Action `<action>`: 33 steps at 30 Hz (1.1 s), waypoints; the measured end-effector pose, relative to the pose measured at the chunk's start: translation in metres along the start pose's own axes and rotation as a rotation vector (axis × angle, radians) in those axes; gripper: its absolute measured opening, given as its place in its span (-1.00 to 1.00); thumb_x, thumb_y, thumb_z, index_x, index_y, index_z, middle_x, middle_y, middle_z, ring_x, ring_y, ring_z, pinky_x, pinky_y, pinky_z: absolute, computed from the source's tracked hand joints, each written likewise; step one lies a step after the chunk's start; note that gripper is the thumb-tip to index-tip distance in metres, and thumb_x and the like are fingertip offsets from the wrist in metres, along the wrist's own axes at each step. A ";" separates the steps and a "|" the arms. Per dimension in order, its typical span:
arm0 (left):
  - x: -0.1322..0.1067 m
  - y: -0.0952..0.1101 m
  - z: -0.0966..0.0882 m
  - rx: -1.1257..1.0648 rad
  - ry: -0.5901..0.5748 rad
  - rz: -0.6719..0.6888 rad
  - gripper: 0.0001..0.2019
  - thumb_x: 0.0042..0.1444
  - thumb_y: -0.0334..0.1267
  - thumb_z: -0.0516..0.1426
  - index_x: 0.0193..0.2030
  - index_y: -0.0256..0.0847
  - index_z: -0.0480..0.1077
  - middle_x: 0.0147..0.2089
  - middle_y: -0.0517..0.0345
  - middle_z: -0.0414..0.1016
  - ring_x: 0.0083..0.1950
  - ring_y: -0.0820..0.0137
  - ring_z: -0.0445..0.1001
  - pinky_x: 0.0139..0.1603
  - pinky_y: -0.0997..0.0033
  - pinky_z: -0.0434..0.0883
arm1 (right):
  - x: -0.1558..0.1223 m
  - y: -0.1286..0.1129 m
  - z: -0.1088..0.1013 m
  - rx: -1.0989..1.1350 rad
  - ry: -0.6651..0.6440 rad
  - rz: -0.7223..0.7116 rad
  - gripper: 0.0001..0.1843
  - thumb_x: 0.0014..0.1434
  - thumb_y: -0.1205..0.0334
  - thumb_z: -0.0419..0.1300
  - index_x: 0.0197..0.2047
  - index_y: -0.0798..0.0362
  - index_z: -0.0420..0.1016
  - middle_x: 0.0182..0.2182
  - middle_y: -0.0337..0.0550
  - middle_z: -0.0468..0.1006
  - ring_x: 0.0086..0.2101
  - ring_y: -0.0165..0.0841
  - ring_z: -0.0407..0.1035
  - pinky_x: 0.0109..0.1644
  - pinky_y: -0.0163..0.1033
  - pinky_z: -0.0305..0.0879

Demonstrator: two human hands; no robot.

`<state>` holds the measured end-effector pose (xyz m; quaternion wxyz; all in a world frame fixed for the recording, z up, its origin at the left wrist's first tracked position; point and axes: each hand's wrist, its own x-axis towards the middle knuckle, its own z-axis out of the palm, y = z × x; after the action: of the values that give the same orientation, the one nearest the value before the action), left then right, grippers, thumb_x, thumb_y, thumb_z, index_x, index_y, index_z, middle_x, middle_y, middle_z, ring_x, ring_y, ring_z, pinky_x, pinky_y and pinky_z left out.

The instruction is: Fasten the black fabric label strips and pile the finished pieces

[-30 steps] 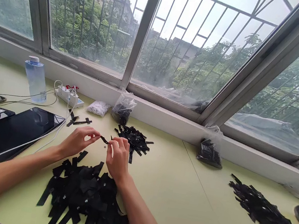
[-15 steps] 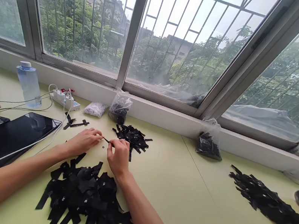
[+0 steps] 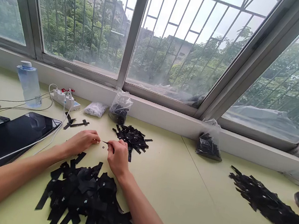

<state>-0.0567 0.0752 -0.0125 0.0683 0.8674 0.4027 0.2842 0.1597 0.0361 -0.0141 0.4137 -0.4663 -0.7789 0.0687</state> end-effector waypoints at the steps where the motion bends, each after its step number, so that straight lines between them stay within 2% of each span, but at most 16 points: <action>1: 0.000 0.000 -0.002 -0.018 0.011 0.006 -0.78 0.28 -0.38 0.10 -0.20 -0.17 0.60 -0.25 0.06 0.56 -0.30 0.34 0.53 -0.23 0.40 0.39 | 0.000 0.000 0.000 0.004 -0.001 0.000 -0.81 0.28 0.40 0.16 -0.24 -0.04 0.57 -0.37 -0.25 0.62 -0.28 -0.27 0.39 -0.02 -0.15 0.19; 8: -0.008 0.006 -0.021 -0.159 0.214 0.132 -0.85 0.30 -0.38 0.13 -0.20 -0.16 0.54 -0.21 0.12 0.60 -0.21 0.38 0.55 -0.13 0.40 0.43 | -0.002 -0.005 -0.001 0.025 0.011 -0.036 -0.83 0.31 0.35 0.16 -0.20 -0.04 0.58 -0.37 -0.22 0.62 -0.27 -0.27 0.39 0.00 -0.14 0.21; 17: -0.022 0.033 -0.026 -0.241 0.275 0.267 -0.85 0.34 -0.32 0.13 -0.20 -0.15 0.55 -0.20 0.12 0.62 -0.23 0.44 0.57 -0.14 0.45 0.47 | -0.004 -0.014 -0.002 0.109 0.033 0.009 -0.82 0.31 0.34 0.16 -0.32 -0.02 0.54 -0.41 -0.26 0.60 -0.32 -0.31 0.39 -0.06 -0.18 0.25; 22: -0.023 0.044 -0.029 -0.237 0.343 0.324 -0.89 0.30 -0.36 0.17 -0.19 -0.15 0.55 -0.20 0.13 0.63 -0.23 0.44 0.57 -0.14 0.45 0.48 | -0.002 -0.015 -0.004 0.159 0.067 0.107 -0.76 0.29 0.31 0.14 -0.40 0.00 0.53 -0.47 -0.24 0.57 -0.36 -0.31 0.39 -0.18 -0.22 0.28; 27: -0.023 0.046 -0.029 -0.216 0.318 0.361 -0.90 0.26 -0.39 0.20 -0.16 -0.14 0.54 -0.21 0.13 0.64 -0.16 0.37 0.53 -0.09 0.35 0.49 | -0.002 -0.016 -0.005 0.173 0.068 0.121 -0.77 0.28 0.30 0.14 -0.41 0.00 0.52 -0.47 -0.24 0.56 -0.37 -0.31 0.38 -0.19 -0.22 0.28; 33: -0.022 0.039 -0.021 -0.153 0.280 0.311 -0.93 0.26 -0.35 0.21 -0.19 -0.13 0.54 -0.29 0.14 0.63 -0.16 0.31 0.44 -0.11 0.29 0.45 | -0.008 -0.021 0.000 0.116 0.009 -0.062 -0.84 0.28 0.35 0.17 -0.27 -0.01 0.57 -0.39 -0.21 0.59 -0.30 -0.29 0.39 -0.13 -0.19 0.29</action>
<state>-0.0538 0.0307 0.0082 0.0327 0.8634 0.2470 0.4387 0.1476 0.0182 -0.0082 0.4455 -0.4173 -0.7859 0.0988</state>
